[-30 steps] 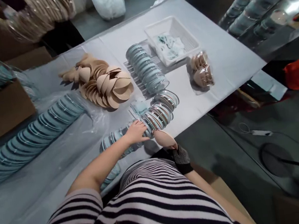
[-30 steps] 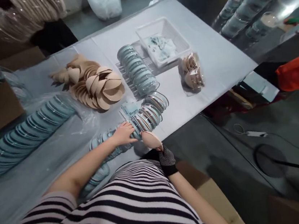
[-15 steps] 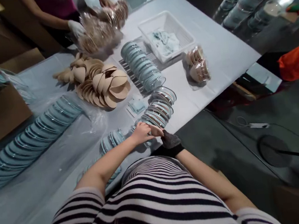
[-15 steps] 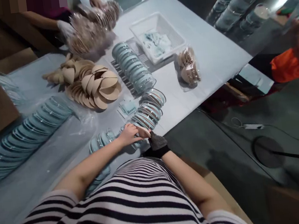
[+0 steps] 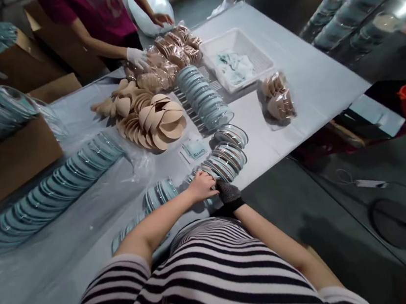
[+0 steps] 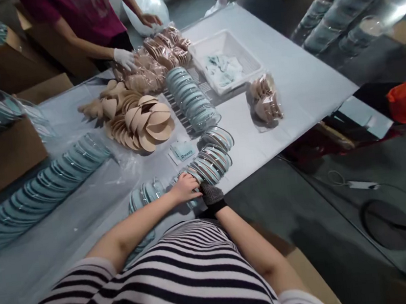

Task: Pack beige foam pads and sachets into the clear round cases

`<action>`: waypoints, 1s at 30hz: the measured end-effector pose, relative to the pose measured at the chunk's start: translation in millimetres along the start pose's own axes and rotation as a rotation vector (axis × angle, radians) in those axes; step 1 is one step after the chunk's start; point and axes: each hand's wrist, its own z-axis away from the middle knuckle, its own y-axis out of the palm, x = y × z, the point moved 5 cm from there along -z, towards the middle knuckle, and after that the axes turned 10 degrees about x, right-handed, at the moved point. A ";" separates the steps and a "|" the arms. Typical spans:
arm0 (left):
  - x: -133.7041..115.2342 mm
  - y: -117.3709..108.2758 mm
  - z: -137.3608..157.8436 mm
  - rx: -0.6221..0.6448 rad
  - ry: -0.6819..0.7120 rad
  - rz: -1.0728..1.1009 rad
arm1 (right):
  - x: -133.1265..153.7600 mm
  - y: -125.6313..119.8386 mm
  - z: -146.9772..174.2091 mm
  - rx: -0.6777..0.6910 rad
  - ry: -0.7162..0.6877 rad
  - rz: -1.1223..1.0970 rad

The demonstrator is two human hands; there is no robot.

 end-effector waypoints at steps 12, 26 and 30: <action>70.6 -41.7 -10.8 -0.527 -0.333 0.399 | -18.9 -14.0 -18.2 0.300 -0.137 -0.126; 172.6 -52.4 -39.8 -0.302 -0.782 0.114 | -21.4 -94.3 -7.8 -0.217 -0.235 -0.325; 122.9 -70.8 -30.6 -0.321 -0.412 0.289 | 13.1 -151.6 -67.9 -0.301 -0.384 -0.381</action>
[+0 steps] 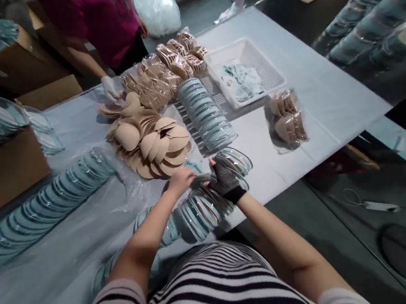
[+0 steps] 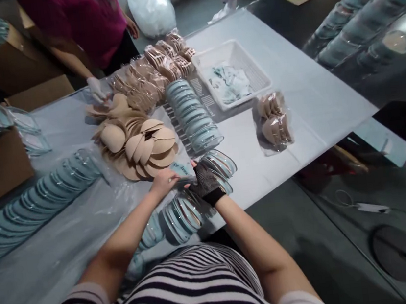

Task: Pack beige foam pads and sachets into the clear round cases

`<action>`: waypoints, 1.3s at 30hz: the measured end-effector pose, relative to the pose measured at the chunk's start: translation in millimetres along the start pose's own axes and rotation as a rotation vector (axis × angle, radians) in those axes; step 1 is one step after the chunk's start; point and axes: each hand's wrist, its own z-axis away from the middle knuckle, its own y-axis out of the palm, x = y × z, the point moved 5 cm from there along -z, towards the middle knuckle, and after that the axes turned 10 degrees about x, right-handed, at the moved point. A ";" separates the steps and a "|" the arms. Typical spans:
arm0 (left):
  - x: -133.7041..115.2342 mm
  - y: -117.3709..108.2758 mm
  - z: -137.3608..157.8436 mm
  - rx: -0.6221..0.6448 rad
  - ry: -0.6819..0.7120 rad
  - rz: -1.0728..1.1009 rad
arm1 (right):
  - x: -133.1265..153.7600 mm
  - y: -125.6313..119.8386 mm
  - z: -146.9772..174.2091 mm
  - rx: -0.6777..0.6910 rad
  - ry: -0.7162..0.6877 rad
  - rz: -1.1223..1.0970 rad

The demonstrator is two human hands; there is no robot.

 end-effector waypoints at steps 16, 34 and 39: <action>-13.3 2.3 27.7 -0.457 -0.247 0.492 | -0.9 43.3 1.0 -0.015 0.247 -0.520; -19.2 -131.6 -30.4 -0.109 -0.022 0.083 | 64.3 -85.5 -8.6 -0.330 -0.297 0.064; -66.3 -80.7 31.8 -0.101 -0.047 0.558 | 89.5 -85.7 -26.6 -0.166 -0.235 0.152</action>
